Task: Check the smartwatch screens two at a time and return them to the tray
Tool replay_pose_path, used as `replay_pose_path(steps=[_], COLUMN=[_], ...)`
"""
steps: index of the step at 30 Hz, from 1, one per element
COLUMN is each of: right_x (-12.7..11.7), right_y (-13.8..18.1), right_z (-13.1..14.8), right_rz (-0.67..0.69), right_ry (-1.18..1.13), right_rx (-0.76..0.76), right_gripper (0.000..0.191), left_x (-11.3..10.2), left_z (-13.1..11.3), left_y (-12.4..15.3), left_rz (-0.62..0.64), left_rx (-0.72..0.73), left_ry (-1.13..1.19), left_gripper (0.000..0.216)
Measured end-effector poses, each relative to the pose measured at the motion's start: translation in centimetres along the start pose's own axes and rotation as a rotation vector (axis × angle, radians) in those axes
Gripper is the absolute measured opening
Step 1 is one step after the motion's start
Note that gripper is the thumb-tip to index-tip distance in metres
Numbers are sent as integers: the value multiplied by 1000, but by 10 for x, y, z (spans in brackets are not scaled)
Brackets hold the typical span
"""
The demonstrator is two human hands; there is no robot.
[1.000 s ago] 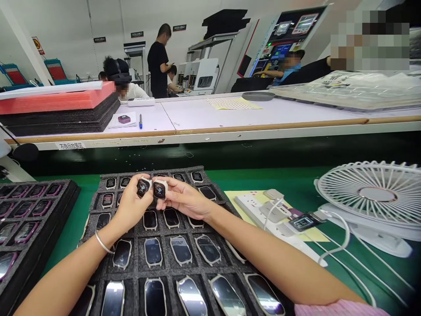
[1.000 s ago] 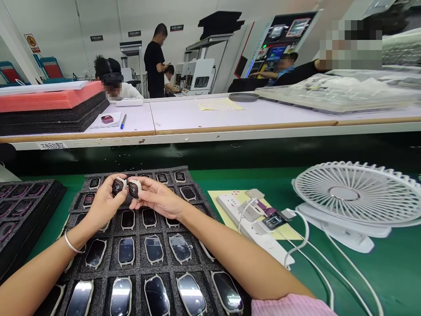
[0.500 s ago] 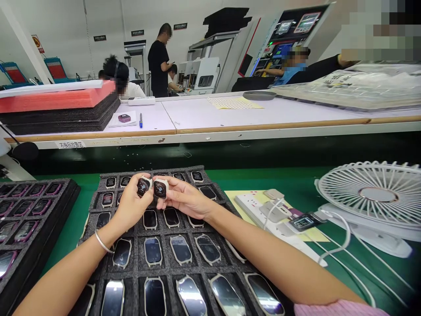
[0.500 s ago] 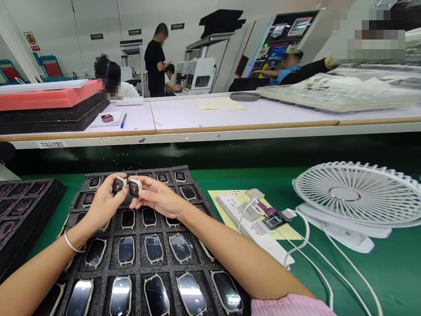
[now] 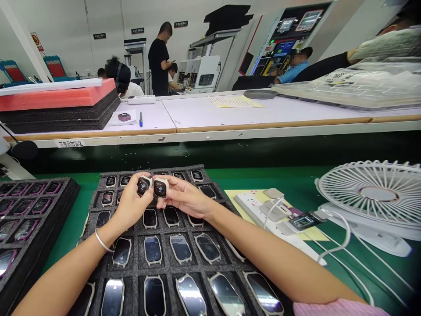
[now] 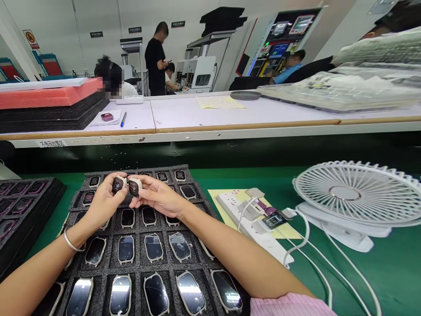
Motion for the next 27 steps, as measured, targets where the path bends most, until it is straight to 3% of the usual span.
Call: replay_pose_path(steps=[27], right_x=[0], right_y=[0], right_z=[-1], right_rz=[6], right_ry=[14], right_rx=[6], right_gripper=[54], left_x=[-1], left_z=[1], left_y=[-2], left_rz=[-15], left_rx=[-4], left_ry=[12], left_gripper=[33])
Point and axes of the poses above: each hand's wrist, its own y-axis away from the middle knuckle, its own x-axis out of the palm, z = x × y, the point moved 7 cm from there along -y, towards the middle knuckle, and after that the axes turned 3 degrees about x, right-handed, at the moved point
